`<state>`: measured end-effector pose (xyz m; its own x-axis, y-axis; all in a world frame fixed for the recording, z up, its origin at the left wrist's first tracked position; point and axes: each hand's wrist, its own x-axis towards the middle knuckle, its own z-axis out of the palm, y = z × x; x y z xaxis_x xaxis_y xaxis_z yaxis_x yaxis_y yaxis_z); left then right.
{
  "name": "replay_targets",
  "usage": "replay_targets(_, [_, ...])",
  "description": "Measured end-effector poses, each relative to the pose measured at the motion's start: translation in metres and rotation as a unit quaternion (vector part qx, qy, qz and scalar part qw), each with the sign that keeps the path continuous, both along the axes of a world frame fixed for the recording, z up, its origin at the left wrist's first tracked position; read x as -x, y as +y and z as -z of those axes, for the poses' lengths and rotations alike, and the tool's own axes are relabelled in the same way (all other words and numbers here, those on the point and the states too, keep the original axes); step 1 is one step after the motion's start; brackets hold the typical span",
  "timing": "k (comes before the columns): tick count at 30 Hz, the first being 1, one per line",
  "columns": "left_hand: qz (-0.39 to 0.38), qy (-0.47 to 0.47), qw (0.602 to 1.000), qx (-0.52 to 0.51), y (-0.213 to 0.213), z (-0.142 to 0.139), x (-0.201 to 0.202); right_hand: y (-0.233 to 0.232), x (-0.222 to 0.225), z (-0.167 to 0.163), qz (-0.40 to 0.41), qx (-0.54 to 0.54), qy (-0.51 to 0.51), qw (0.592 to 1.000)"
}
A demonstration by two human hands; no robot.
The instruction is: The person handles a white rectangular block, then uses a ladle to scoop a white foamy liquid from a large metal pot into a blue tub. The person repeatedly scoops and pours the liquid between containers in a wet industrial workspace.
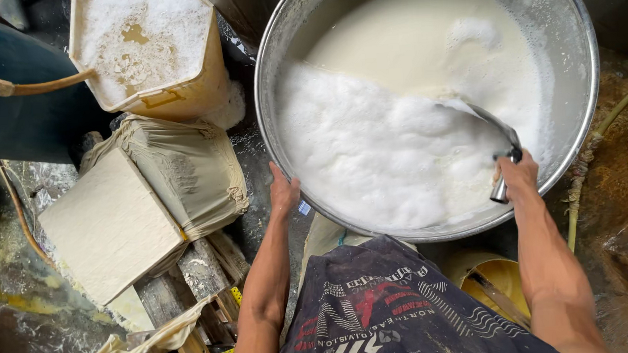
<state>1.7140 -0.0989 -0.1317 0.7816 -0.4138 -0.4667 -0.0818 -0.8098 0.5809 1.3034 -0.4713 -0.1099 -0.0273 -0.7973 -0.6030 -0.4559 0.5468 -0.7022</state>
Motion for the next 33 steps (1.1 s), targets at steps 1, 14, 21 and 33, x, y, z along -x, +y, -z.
replay_targets(1, [-0.001,-0.001,1.000,0.005,-0.001,0.000,0.001,0.008,0.006,0.002,0.046,-0.032,-0.007,0.998])
replay_targets(14, [-0.021,0.016,0.999,-0.025,-0.011,-0.029,0.009,-0.010,-0.153,0.075,0.144,-0.171,-0.339,0.914])
replay_targets(21, [-0.048,0.021,0.993,-0.107,-0.017,-0.027,0.008,-0.078,-0.299,0.039,0.023,-0.127,-0.311,0.941])
replay_targets(33, [-0.070,0.047,0.982,-0.167,-0.028,-0.040,0.010,-0.089,-0.361,-0.002,-0.460,0.152,0.067,0.872])
